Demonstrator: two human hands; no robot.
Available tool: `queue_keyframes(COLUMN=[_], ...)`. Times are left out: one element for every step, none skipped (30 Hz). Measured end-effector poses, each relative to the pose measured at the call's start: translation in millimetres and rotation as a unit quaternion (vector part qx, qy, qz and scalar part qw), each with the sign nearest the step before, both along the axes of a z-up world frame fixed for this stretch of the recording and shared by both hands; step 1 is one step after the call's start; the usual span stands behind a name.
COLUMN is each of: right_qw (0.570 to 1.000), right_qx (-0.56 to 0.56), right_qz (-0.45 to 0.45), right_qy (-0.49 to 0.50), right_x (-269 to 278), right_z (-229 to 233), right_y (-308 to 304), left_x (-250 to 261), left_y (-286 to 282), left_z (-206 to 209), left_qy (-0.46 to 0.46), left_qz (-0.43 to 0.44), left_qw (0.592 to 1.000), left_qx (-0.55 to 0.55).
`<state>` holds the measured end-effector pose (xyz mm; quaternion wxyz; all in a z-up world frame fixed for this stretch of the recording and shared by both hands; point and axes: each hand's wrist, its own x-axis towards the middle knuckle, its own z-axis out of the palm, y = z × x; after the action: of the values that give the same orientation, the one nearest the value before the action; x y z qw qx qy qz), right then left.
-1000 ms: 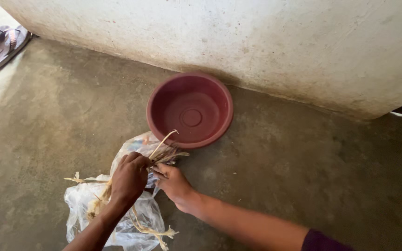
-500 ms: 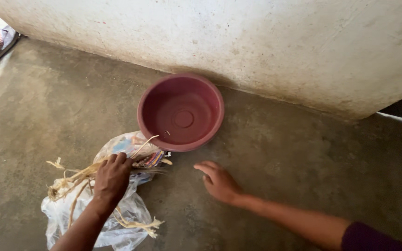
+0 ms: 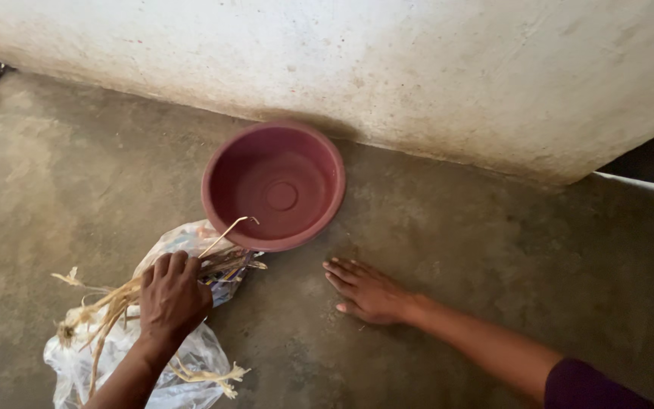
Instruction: The person gathers dried plant stalks from a plastic bag and places them into a second plastic bag. They then tie the bag closed with a strip of material. A red bowl sits nearby on the floor.
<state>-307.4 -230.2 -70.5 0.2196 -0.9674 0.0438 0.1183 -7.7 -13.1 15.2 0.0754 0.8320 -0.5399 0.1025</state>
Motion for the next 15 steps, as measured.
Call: queue_keyframes(right_qw=[1.000, 1.000, 1.000, 0.999, 0.998, 0.995, 0.988, 0.977, 0.963, 0.959, 0.955, 0.951, 0.956, 0.961, 0.965], right_qx=[-0.005, -0.010, -0.015, -0.027, -0.038, -0.050, -0.073, -0.095, -0.116, -0.108, -0.101, -0.094, -0.077, -0.061, -0.044], right_qz=[0.004, 0.009, 0.015, -0.020, -0.053, -0.086, -0.138, -0.190, -0.243, -0.258, -0.275, -0.292, -0.279, -0.265, -0.251], right_qy=[-0.003, -0.006, -0.009, -0.007, -0.005, -0.004, 0.008, 0.019, 0.031, 0.033, 0.034, 0.036, 0.042, 0.049, 0.056], right_x=[2.0, 3.7, 4.9, 3.5, -0.6, -4.5, -6.9, -8.4, -9.1, -8.2, -5.8, -3.1, -0.8, 2.8, 4.8], right_z=[0.5, 0.7, 0.6, 0.3, -0.2, -1.4, -3.1, -5.0, -6.9, -8.5, -9.3, -9.4, -9.2, -8.6, -7.4], right_y=[-3.9, -7.6, -11.1, -14.8, -18.1, -20.3, -22.2, -23.6, -24.5, -25.2, -26.2, -26.8, -26.5, -26.2, -25.4], left_x=[-2.0, -3.6, -4.3, -4.0, -4.5, -4.9, -5.1, -5.6, -7.0, -11.9, -18.8, -25.0, -34.6, -47.6, -59.4], left_y=[-1.7, -3.2, -4.0, -4.4, -3.1, -2.1, -2.6, -3.9, -6.0, -7.6, -9.6, -12.1, -15.7, -21.1, -25.3], left_z=[0.3, 0.2, 0.1, -0.4, -1.8, -4.3, -8.2, -13.4, -19.8, -28.0, -37.2, -46.1, -56.2, -66.8, -75.8], left_qy=[0.002, 0.004, 0.006, 0.003, 0.000, -0.003, -0.014, -0.025, -0.036, -0.015, 0.004, 0.024, 0.048, 0.073, 0.098], left_qz=[0.005, 0.011, 0.017, 0.008, 0.000, -0.008, -0.037, -0.066, -0.096, -0.145, -0.195, -0.245, -0.261, -0.277, -0.292], left_qw=[1.000, 1.000, 1.000, 1.000, 0.999, 0.999, 0.998, 0.997, 0.995, 0.989, 0.981, 0.969, 0.962, 0.953, 0.942], left_qx=[-0.003, -0.007, -0.010, -0.024, -0.037, -0.051, -0.039, -0.027, -0.014, 0.000, 0.014, 0.027, 0.063, 0.099, 0.134])
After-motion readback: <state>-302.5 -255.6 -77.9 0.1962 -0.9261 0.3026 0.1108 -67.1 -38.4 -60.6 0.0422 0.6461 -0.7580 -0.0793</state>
